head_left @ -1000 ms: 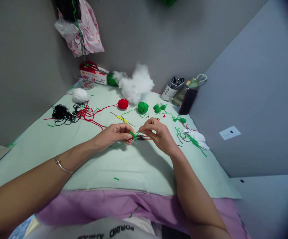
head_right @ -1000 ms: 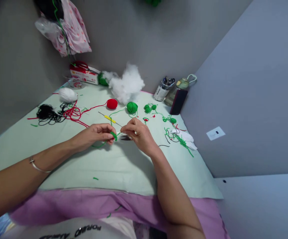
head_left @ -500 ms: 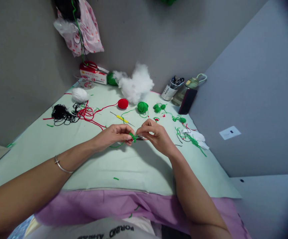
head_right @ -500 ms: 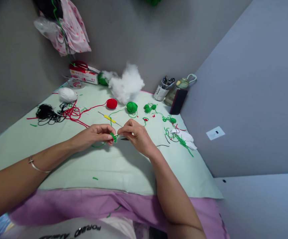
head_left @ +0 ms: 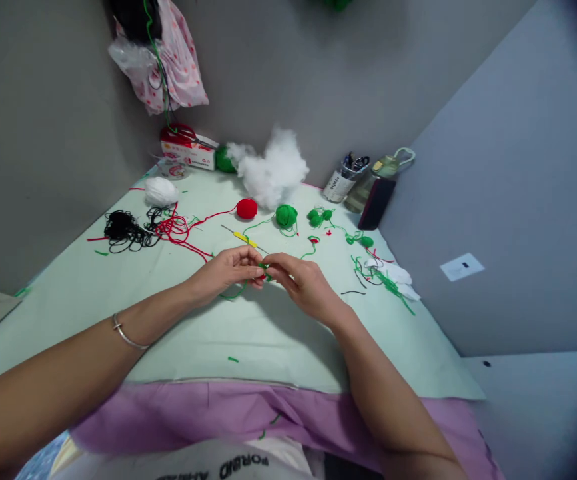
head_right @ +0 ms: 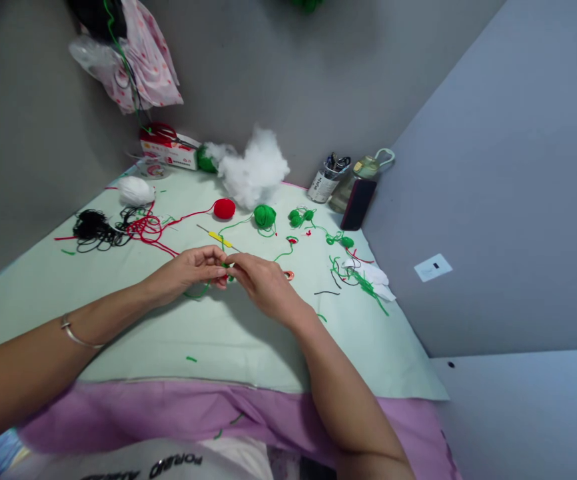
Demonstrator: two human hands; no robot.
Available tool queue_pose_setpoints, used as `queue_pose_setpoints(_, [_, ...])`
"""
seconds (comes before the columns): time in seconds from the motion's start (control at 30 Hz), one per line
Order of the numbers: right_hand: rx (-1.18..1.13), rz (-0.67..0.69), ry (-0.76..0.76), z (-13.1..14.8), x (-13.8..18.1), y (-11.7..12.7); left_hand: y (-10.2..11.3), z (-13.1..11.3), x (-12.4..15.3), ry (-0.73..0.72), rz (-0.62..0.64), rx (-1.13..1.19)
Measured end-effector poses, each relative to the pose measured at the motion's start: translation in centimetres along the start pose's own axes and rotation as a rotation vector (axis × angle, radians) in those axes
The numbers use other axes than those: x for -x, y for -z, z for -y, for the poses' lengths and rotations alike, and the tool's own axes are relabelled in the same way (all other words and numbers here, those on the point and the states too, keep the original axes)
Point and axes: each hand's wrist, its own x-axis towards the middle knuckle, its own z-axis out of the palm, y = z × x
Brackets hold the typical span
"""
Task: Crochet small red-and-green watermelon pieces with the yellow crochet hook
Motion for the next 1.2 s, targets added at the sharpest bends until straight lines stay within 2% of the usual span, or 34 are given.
queue_pose_setpoints(0.13, [0.145, -0.029, 0.051, 0.4, 0.0, -0.7, -0.1, 0.0, 0.0, 0.034, -0.015, -0.055])
queue_pose_setpoints(0.23, [0.109, -0.146, 0.106, 0.9, 0.0, -0.8, -0.3, -0.2, 0.1, 0.051, -0.032, -0.057])
queue_pose_setpoints(0.3, [-0.069, -0.275, 0.108, 1.4, 0.0, -0.6, -0.4, -0.3, 0.0, 0.045, -0.033, -0.049])
queue_pose_setpoints(0.37, [-0.372, -0.33, 0.02, 1.9, 0.0, -0.3, -0.5, -0.3, 0.0, 0.042, -0.032, -0.053])
queue_pose_setpoints(0.43, [-0.692, -0.266, -0.115, 1.9, -0.1, 0.3, -0.4, -0.3, 0.0, 0.046, -0.034, -0.056])
queue_pose_setpoints(0.5, [-0.89, -0.225, -0.195, 1.4, -0.3, 1.3, -0.4, -0.2, 0.0, 0.054, -0.033, -0.055])
queue_pose_setpoints(0.57, [-0.971, -0.355, -0.208, 0.3, -0.4, 2.5, -0.3, -0.2, 0.0, 0.056, -0.022, -0.06])
queue_pose_setpoints(0.67, [-1.003, -0.716, -0.159, -1.5, -0.5, 4.4, -0.2, -0.4, 0.1, 0.051, -0.004, -0.061])
queue_pose_setpoints(0.73, [-1.001, -0.842, -0.14, -2.3, -0.4, 5.2, -0.2, -0.5, 0.1, 0.046, 0.005, -0.05])
queue_pose_setpoints(0.77, [-0.99, -0.845, -0.145, -2.5, -0.4, 5.4, -0.2, -0.5, 0.1, 0.042, 0.013, -0.045])
queue_pose_setpoints(0.83, [-0.931, -0.754, -0.156, -2.3, -0.2, 5.4, -0.1, -0.5, 0.1, 0.032, 0.029, -0.038])
queue_pose_setpoints(0.9, [-0.794, -0.586, -0.15, -1.7, -0.1, 4.8, 0.1, -0.3, 0.1, 0.026, 0.039, -0.037])
queue_pose_setpoints(1.03, [-0.342, -0.277, -0.045, -0.6, 0.2, 3.5, 0.2, 0.0, 0.0, 0.006, 0.054, -0.043])
queue_pose_setpoints(1.2, [0.01, -0.167, 0.091, -0.7, 0.4, 2.7, 0.1, -0.2, 0.1, -0.004, 0.066, -0.045])
